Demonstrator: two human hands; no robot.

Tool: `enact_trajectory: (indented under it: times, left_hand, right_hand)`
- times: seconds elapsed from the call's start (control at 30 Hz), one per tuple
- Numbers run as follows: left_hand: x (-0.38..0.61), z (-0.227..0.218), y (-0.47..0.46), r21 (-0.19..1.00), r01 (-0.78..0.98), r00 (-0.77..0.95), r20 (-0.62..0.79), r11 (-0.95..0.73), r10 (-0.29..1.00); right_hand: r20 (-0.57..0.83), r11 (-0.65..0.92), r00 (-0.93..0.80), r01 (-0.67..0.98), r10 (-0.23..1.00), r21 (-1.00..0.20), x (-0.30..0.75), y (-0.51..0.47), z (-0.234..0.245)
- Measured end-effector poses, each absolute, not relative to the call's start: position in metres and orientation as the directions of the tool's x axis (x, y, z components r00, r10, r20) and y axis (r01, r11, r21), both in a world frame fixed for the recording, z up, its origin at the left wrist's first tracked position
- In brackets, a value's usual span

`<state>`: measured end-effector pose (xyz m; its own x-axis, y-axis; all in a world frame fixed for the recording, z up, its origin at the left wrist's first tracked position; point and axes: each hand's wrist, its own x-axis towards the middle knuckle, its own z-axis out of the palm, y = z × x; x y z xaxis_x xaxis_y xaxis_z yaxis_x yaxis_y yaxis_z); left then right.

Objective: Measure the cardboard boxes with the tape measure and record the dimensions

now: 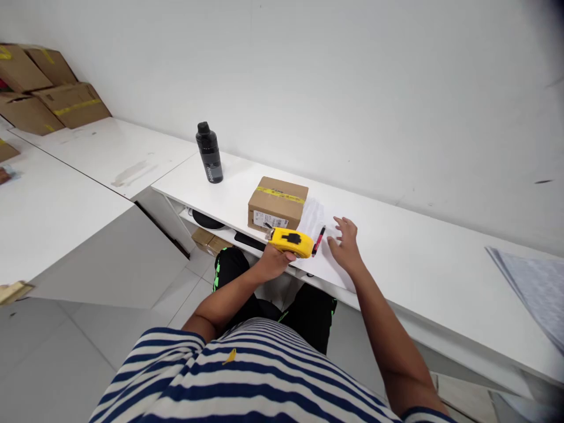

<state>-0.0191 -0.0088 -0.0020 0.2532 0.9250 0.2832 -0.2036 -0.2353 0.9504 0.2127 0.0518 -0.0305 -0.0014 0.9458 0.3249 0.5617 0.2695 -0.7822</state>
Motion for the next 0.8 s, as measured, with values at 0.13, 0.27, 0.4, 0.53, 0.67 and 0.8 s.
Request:
enact_trajectory:
  times: [0.13, 0.27, 0.4, 0.53, 0.67, 0.8]
  left_hand:
    - [-0.011, 0.017, -0.001, 0.961, -0.198, 0.312, 0.248, -0.192, 0.917]
    - [-0.01, 0.016, 0.003, 0.99, -0.097, 0.536, 0.142, -0.106, 0.832]
    - [-0.035, 0.032, 0.002, 0.956, 0.109, 0.589, 0.158, -0.272, 0.793]
    - [-0.073, 0.059, 0.001, 0.891, 0.179, 0.678, 0.195, -0.416, 0.709]
    - [-0.109, 0.075, -0.003, 0.955, 0.035, 0.678, 0.192, -0.293, 0.709]
    - [-0.115, 0.075, -0.007, 0.998, 0.053, 0.583, 0.006, -0.046, 0.812]
  right_hand:
    - [0.528, 0.592, -0.275, 0.276, 0.803, -0.757, 0.173, -0.001, 0.004]
    - [0.592, 0.552, -0.021, 0.387, 0.806, -0.738, 0.135, -0.022, 0.024]
    - [0.483, 0.468, 0.014, 0.222, 0.876, -0.856, 0.123, -0.013, 0.025]
    - [0.412, 0.414, -0.038, 0.105, 0.91, -0.904, 0.119, -0.011, 0.023]
    - [0.467, 0.461, 0.039, 0.117, 0.883, -0.88, 0.129, -0.014, 0.025]
    - [0.646, 0.634, -0.078, 0.31, 0.759, -0.708, 0.143, -0.012, 0.033]
